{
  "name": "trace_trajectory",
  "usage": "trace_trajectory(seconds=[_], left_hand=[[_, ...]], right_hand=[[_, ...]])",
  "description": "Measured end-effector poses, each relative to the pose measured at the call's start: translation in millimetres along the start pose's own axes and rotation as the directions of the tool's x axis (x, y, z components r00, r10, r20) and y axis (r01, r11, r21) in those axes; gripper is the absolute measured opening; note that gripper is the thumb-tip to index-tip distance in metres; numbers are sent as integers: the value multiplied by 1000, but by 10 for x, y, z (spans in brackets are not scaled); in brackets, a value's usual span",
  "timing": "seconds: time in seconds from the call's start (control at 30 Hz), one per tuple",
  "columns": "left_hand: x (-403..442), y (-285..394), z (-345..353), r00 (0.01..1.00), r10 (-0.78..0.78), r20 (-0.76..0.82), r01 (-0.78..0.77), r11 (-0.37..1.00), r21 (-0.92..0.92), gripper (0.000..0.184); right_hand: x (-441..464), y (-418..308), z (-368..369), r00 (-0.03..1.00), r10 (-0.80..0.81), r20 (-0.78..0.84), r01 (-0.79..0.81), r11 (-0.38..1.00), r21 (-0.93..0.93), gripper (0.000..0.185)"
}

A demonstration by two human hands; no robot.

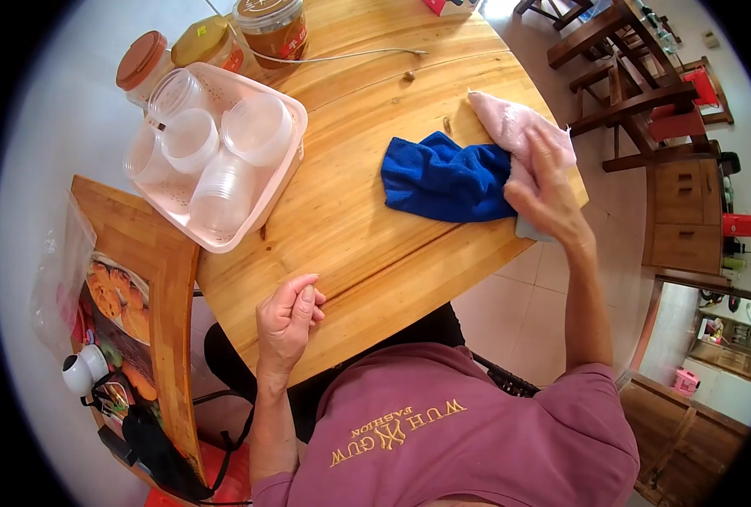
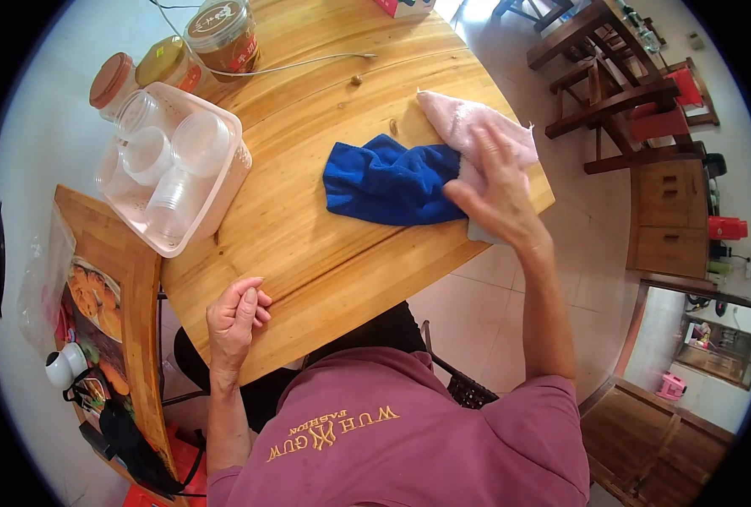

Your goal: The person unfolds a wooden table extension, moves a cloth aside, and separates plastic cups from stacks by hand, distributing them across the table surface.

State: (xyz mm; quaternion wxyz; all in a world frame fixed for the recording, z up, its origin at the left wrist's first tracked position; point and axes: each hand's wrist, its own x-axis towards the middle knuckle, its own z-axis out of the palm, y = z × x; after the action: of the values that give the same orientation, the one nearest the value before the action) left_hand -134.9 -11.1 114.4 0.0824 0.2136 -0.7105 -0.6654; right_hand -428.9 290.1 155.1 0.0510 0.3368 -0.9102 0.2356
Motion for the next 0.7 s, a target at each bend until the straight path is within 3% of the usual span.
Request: trace_trajectory(seconds=[0.03, 0.1, 0.13, 0.17, 0.27, 0.4, 0.57, 0.63, 0.7], left_hand=[[2, 3, 1, 1000, 0, 0, 0, 1000, -4, 20], [-4, -19, -5, 1000, 10, 2, -10, 1000, 7, 21], [-1, -26, -9, 1000, 15, 2, -15, 1000, 21, 21], [2, -24, -13, 1000, 18, -1, -18, 1000, 19, 21], [-7, -27, -17, 1000, 28, 6, -29, 999, 18, 21], [-18, -29, -20, 1000, 25, 4, -25, 1000, -12, 21], [-23, -38, -29, 999, 38, -2, -38, 999, -7, 20], [-17, -12, -29, 1000, 28, 6, -28, 1000, -5, 20], [-12, -20, -34, 999, 38, 9, -38, 999, 0, 20]], right_hand=[[-8, -58, 21, 1000, 0, -2, 0, 1000, -3, 80], [2, -275, 41, 978, -98, 186, 152, 942, -298, 84], [6, -302, 59, 982, -70, 175, 121, 945, -304, 72], [23, -244, 70, 982, -74, 174, 125, 944, -306, 72], [104, -33, 102, 998, -52, 44, 57, 990, -128, 25], [144, 143, 114, 998, 40, -38, -38, 998, 45, 10], [147, 38, 17, 992, 110, -55, -105, 990, 92, 15], [143, -11, -11, 993, -49, -108, 36, 992, -119, 29], [154, -268, -86, 992, -112, -56, 99, 976, -196, 38]])
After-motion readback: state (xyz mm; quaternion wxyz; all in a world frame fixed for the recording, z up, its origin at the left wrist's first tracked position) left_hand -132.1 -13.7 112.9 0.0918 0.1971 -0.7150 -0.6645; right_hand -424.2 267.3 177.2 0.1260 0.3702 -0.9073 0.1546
